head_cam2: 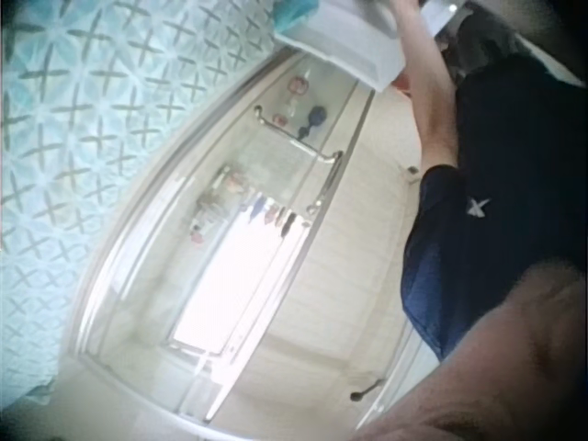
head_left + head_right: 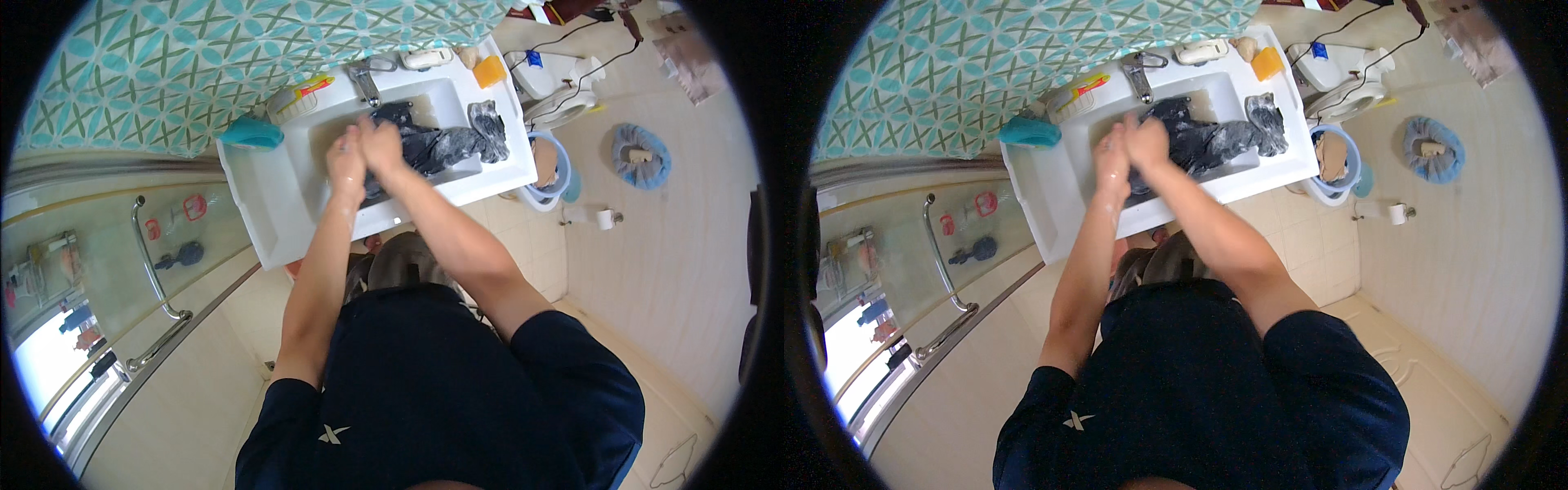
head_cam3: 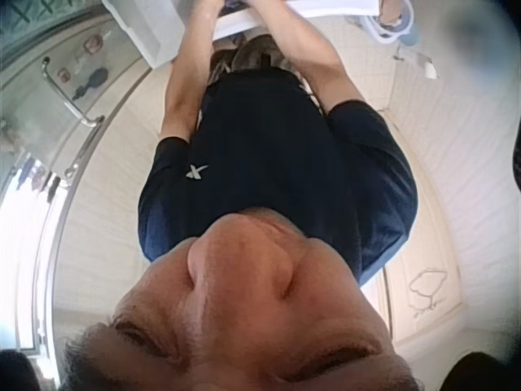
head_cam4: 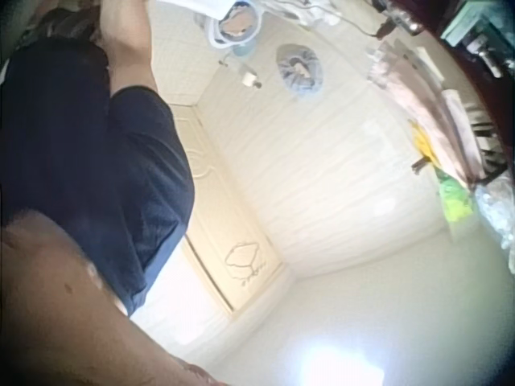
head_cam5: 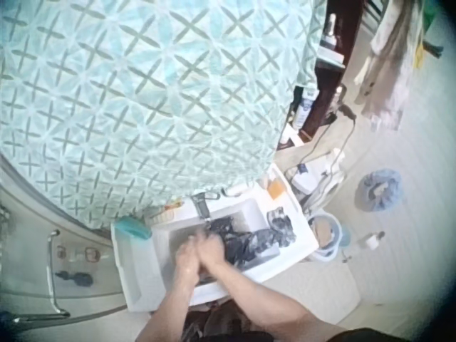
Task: The person hand-washes dark garments in a bathroom sink. They scrub the fabric with soapy hands, rinse under running water, and wring out excess water. The person repeats this process for multiple items.
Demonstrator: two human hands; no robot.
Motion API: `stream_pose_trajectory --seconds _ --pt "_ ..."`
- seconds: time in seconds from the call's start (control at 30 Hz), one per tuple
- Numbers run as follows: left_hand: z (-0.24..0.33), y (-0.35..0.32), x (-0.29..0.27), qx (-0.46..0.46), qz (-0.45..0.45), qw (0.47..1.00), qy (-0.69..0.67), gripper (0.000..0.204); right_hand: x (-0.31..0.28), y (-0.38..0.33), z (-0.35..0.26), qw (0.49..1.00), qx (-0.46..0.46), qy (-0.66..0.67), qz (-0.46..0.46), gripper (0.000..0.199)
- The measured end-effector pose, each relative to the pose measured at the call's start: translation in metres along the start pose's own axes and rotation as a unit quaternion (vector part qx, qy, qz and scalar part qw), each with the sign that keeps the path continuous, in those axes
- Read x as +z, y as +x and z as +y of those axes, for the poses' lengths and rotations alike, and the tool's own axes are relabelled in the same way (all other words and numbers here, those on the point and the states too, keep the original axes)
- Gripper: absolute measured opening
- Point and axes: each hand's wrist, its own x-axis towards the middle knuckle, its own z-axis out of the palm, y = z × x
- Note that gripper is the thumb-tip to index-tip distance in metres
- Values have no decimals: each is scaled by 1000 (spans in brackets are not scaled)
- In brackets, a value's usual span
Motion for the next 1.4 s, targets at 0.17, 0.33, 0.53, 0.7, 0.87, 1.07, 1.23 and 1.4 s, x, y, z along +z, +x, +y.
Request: stream_pose_trajectory --seconds 0.17,0.33,0.53,0.7,0.87,1.07,1.23,1.4 --pt "2 11 -7 2 37 999 22 30 8 2 4 996 43 71 -25 51" --pt "11 17 -10 12 7 993 -115 30 17 -14 5 988 -12 110 -104 54" --pt "-6 11 -8 -21 -27 986 -161 32 18 2 6 982 79 148 -84 44" --pt "-5 8 -7 -50 61 991 -106 49 13 -3 -4 994 -75 81 -14 43" --pt "2 10 -7 -22 -8 990 -136 41 7 -16 -10 990 9 80 -116 46" --pt "-19 16 -19 -39 -35 997 -63 31 4 -7 -10 993 39 115 -7 49" --pt "-28 11 -23 -55 -17 991 -122 39 0 -14 -20 997 -42 69 -2 45" --pt "-26 15 -17 -62 8 980 -187 40 4 -19 -17 992 -31 68 -97 47"
